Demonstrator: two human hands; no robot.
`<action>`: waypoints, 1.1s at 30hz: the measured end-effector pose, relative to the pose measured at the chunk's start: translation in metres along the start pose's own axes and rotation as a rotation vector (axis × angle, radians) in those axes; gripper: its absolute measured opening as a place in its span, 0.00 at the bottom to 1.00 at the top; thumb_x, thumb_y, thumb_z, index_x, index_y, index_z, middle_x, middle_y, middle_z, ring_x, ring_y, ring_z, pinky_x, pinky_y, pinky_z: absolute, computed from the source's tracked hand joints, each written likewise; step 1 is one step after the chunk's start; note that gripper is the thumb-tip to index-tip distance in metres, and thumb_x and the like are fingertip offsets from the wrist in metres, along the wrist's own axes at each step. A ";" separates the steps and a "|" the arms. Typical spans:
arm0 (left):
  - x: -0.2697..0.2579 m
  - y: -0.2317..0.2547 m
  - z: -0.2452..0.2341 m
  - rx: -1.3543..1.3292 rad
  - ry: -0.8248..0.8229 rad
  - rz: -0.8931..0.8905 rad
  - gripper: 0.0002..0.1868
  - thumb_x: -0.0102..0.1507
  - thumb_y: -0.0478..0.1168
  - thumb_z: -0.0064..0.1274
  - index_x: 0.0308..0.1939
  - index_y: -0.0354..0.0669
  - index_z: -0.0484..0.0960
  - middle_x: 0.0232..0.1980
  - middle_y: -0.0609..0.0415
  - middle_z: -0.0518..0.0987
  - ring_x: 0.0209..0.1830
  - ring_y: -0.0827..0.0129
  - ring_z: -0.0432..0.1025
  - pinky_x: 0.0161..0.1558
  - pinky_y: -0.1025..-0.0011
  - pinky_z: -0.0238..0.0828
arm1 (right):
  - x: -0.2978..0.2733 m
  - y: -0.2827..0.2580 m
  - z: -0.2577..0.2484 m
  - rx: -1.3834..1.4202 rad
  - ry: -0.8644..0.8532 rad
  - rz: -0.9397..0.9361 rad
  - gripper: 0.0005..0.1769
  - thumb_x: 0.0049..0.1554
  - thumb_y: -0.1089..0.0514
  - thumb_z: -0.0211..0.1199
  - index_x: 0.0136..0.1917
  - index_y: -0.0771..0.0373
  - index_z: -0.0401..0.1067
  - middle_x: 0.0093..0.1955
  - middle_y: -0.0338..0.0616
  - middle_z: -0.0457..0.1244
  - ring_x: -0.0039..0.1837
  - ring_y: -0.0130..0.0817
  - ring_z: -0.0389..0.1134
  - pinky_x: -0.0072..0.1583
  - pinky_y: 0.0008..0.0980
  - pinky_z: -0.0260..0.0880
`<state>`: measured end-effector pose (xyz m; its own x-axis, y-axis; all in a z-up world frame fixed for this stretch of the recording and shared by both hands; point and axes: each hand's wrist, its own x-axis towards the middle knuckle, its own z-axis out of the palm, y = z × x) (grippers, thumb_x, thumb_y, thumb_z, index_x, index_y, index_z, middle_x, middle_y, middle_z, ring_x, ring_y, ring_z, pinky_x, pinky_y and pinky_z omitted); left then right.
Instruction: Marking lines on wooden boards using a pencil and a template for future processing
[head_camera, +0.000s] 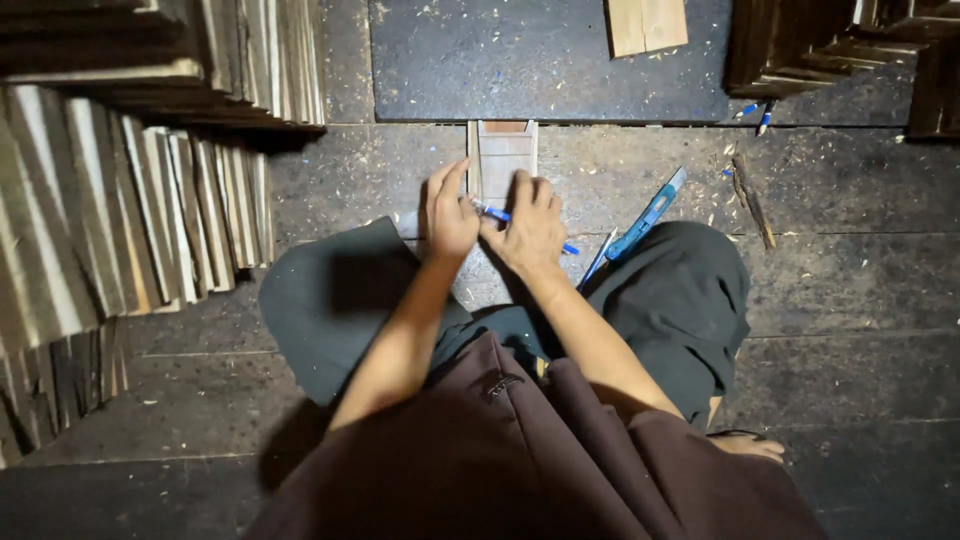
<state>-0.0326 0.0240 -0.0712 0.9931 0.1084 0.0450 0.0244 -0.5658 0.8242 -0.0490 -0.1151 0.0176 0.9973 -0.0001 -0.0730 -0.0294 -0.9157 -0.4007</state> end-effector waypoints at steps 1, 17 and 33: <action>-0.010 -0.004 0.005 0.042 0.029 -0.055 0.32 0.61 0.30 0.54 0.70 0.57 0.73 0.65 0.54 0.70 0.69 0.58 0.68 0.70 0.52 0.60 | 0.000 0.004 -0.001 -0.005 0.009 0.041 0.49 0.48 0.33 0.69 0.74 0.59 0.59 0.61 0.55 0.57 0.60 0.62 0.66 0.55 0.62 0.74; -0.021 0.090 0.057 0.313 0.002 -0.344 0.69 0.46 0.49 0.78 0.80 0.49 0.44 0.81 0.31 0.37 0.80 0.39 0.39 0.71 0.36 0.34 | -0.001 0.137 -0.090 1.011 0.381 0.219 0.22 0.60 0.55 0.71 0.63 0.69 0.73 0.57 0.64 0.64 0.50 0.43 0.70 0.47 0.29 0.75; -0.153 0.198 -0.318 -0.120 0.062 0.099 0.65 0.42 0.41 0.68 0.80 0.49 0.49 0.81 0.42 0.56 0.79 0.48 0.51 0.76 0.56 0.43 | 0.003 0.179 -0.062 1.190 0.031 0.703 0.11 0.54 0.47 0.71 0.51 0.39 0.75 0.43 0.30 0.70 0.35 0.20 0.65 0.29 0.17 0.50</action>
<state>-0.2160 0.1553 0.2647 0.9809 0.1092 0.1610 -0.0908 -0.4750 0.8753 -0.0468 -0.3037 0.0023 0.7499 -0.3381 -0.5686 -0.5450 0.1715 -0.8207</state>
